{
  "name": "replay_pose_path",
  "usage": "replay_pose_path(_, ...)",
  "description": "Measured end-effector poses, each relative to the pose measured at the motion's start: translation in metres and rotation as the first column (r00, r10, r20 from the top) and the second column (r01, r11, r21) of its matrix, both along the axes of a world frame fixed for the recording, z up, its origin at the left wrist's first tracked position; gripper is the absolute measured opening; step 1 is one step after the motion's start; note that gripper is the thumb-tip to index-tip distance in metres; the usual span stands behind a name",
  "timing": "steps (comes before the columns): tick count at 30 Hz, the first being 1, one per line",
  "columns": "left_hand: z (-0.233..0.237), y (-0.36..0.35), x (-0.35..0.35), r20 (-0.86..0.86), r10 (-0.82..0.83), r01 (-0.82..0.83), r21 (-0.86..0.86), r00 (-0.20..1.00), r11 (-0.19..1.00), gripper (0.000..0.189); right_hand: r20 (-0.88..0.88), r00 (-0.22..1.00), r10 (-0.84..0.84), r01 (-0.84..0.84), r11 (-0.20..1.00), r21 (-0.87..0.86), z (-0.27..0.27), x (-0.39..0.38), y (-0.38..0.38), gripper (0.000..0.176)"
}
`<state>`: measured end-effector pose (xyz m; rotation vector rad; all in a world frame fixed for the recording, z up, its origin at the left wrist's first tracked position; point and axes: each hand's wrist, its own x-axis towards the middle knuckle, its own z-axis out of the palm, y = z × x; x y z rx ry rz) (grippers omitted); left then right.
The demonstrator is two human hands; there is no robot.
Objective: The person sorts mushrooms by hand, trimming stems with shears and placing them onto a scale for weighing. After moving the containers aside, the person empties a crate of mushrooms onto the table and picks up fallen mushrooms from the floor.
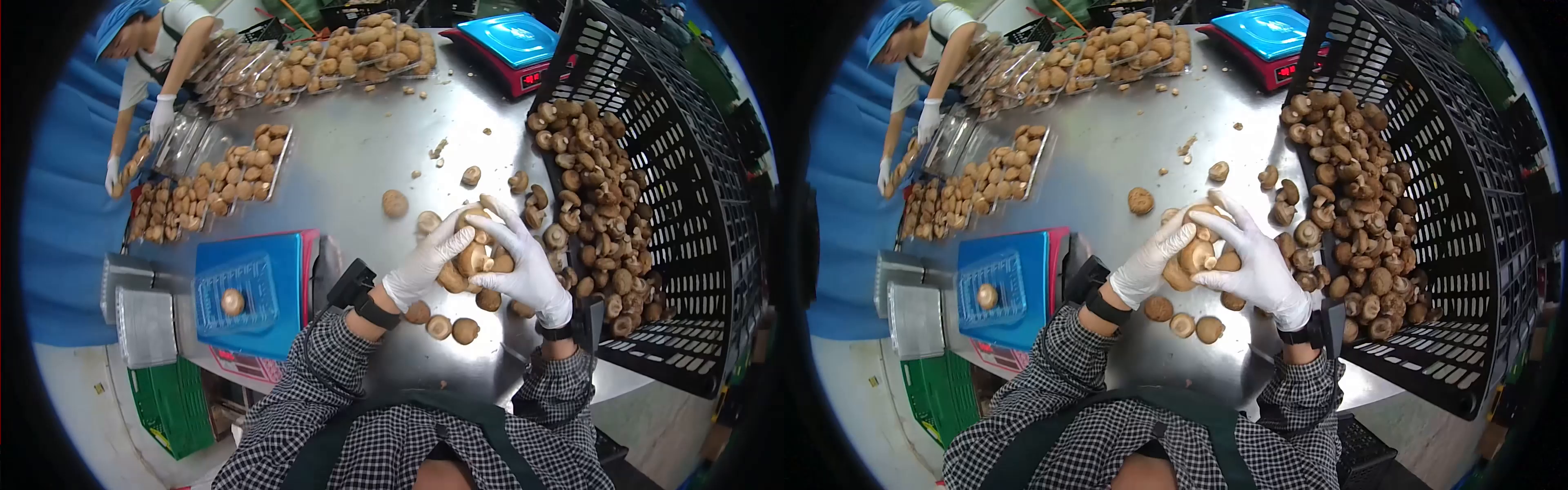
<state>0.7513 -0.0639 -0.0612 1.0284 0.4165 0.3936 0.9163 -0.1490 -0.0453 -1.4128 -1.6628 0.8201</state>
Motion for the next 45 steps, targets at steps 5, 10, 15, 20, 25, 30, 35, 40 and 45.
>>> replay_pose_path(5,-0.003,-0.03,-0.036,0.035,0.076,-0.064,-0.26,0.997,0.963,0.044,0.048,0.999,-0.024,0.026,0.999,-0.043,-0.001,-0.03,-0.03,0.081)
replay_pose_path(10,-0.019,-0.046,-0.075,0.169,0.165,-0.024,-0.625,0.972,0.781,0.043,-0.414,0.872,-0.26,0.153,0.949,-0.274,-0.002,-0.05,-0.063,0.056)
replay_pose_path(15,-0.023,-0.07,-0.101,0.282,0.081,0.111,-0.601,0.956,0.791,0.045,-0.393,0.876,-0.279,0.194,0.951,-0.242,0.009,-0.087,-0.066,0.044)
replay_pose_path(20,-0.033,-0.084,-0.128,0.204,0.03,0.1,-0.595,0.978,0.798,0.048,-0.102,0.976,-0.191,0.184,0.98,-0.072,-0.015,-0.119,-0.07,0.049)
replay_pose_path(25,-0.032,-0.091,-0.148,0.318,-0.029,0.25,-0.682,0.948,0.687,0.048,0.023,0.985,-0.171,0.171,0.984,-0.051,-0.022,-0.144,-0.072,0.056)
replay_pose_path(30,-0.03,-0.089,-0.171,0.332,0.001,0.239,-0.681,0.943,0.693,0.047,-0.046,0.988,-0.149,0.147,0.988,-0.036,-0.021,-0.163,-0.075,0.056)
replay_pose_path(35,-0.028,-0.092,-0.194,0.176,-0.063,0.166,-0.671,0.982,0.723,0.042,0.133,0.986,-0.104,0.095,0.993,0.069,0.002,-0.177,-0.083,0.045)
replay_pose_path(40,-0.03,-0.091,-0.205,0.206,-0.153,0.256,-0.724,0.966,0.64,0.04,-0.015,1.0,0.021,-0.021,1.0,0.008,-0.003,-0.186,-0.089,0.022)
replay_pose_path(45,-0.023,-0.094,-0.206,0.08,-0.181,0.179,-0.752,0.98,0.634,0.044,-0.621,0.743,-0.251,0.048,0.945,-0.323,-0.013,-0.209,-0.102,0.029)
